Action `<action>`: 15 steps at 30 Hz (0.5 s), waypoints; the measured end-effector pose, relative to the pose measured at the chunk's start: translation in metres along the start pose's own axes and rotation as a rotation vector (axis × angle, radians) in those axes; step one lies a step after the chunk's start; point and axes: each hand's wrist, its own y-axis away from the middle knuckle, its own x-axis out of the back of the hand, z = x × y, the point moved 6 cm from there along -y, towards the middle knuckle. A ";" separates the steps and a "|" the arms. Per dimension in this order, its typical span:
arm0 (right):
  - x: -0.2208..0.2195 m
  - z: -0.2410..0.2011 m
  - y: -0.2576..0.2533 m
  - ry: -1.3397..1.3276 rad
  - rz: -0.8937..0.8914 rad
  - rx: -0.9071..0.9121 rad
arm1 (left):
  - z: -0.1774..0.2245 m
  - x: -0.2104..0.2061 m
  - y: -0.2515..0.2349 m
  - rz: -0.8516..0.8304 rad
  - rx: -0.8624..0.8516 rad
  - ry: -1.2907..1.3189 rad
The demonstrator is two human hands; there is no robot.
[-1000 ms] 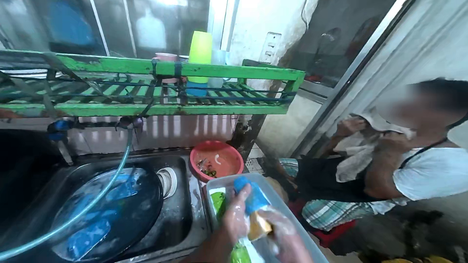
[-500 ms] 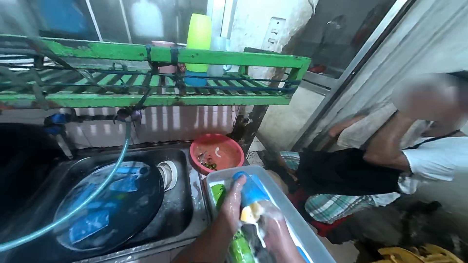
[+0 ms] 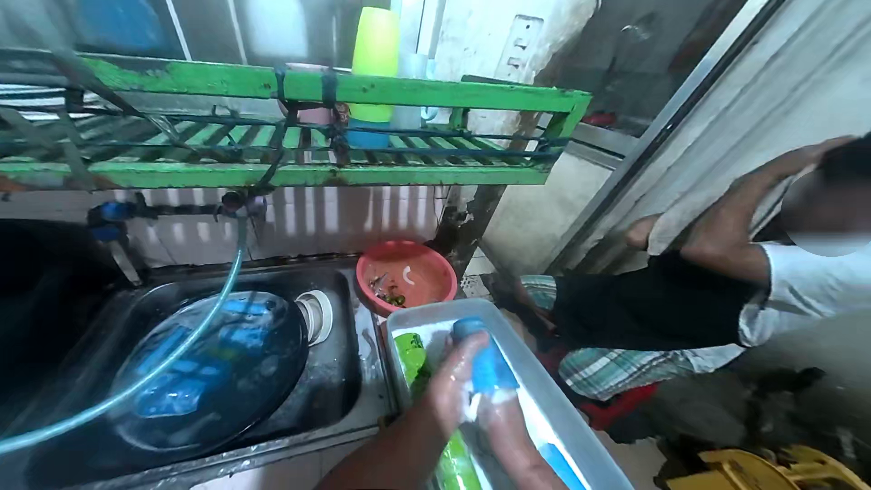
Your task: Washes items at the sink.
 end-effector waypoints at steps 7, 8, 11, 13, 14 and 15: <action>0.002 0.007 -0.005 -0.241 -0.132 -0.271 | 0.005 0.011 -0.004 0.252 -0.068 -0.036; 0.005 0.003 -0.003 -0.373 -0.174 -0.348 | 0.015 0.018 -0.009 0.265 -0.094 -0.017; 0.016 0.011 0.011 -0.523 -0.265 -0.352 | 0.043 0.037 -0.021 0.262 -0.135 -0.130; 0.029 0.032 0.019 -0.565 -0.180 -0.368 | 0.055 0.040 -0.021 0.217 -0.161 -0.359; 0.036 0.042 0.021 -0.607 -0.094 -0.362 | 0.058 0.037 -0.018 0.179 -0.190 -0.538; 0.044 0.045 0.022 -0.640 -0.024 -0.318 | 0.057 0.032 -0.013 0.125 -0.217 -0.761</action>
